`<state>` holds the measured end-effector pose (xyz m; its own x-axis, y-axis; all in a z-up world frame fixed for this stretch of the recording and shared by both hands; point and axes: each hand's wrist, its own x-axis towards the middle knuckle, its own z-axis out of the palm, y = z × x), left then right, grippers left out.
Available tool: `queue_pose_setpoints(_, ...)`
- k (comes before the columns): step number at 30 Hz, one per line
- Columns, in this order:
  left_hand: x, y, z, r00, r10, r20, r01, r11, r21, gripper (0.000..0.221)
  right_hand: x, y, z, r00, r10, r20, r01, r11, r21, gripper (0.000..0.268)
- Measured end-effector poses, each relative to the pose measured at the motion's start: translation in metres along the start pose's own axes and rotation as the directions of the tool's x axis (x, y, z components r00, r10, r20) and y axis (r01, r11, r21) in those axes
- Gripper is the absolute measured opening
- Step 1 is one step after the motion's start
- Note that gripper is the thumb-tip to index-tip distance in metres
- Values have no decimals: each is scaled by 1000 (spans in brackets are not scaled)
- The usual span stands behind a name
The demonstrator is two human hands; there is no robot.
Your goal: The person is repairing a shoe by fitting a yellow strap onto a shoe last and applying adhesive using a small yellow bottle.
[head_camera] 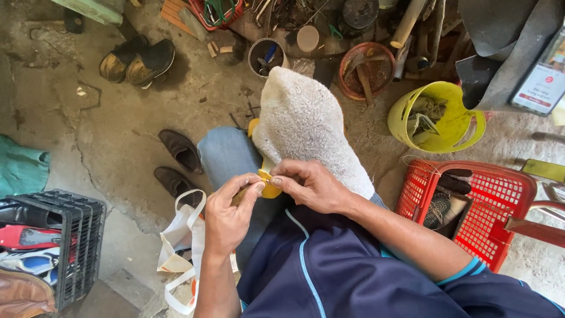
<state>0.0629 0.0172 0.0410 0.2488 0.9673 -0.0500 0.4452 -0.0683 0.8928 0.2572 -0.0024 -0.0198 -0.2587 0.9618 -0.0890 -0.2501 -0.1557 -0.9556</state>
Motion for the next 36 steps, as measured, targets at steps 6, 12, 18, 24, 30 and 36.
queue_pose_setpoints(6, -2, 8, -16, 992, 47, 113, -47, 999, -3, 14, -5, -1, 0, 1000, 18, 4, -18, 999, -41, 20)
queue_pose_setpoints(12, -2, -3, -20, 992, 48, 119, -44, 998, -33, 18, 2, -9, 0, 995, 68, 77, -67, 998, -15, 28)
queue_pose_setpoints(18, 8, -18, -23, 992, -40, 118, 42, 999, -14, 19, 10, -6, -3, 991, 96, 95, -92, 995, -37, 22)
queue_pose_setpoints(24, 18, -13, -32, 979, -99, 180, 87, 993, 75, 25, 20, -20, 2, 994, 26, 103, -9, 987, -159, 21)
queue_pose_setpoints(30, 18, -8, -28, 979, -158, 132, 143, 983, 115, 30, 10, -2, 9, 999, -6, -41, -1, 986, -169, 19)
queue_pose_setpoints(36, 11, -9, -26, 978, -184, 94, 175, 980, 100, 28, -2, 2, 17, 994, -19, -104, -15, 949, -315, 14)
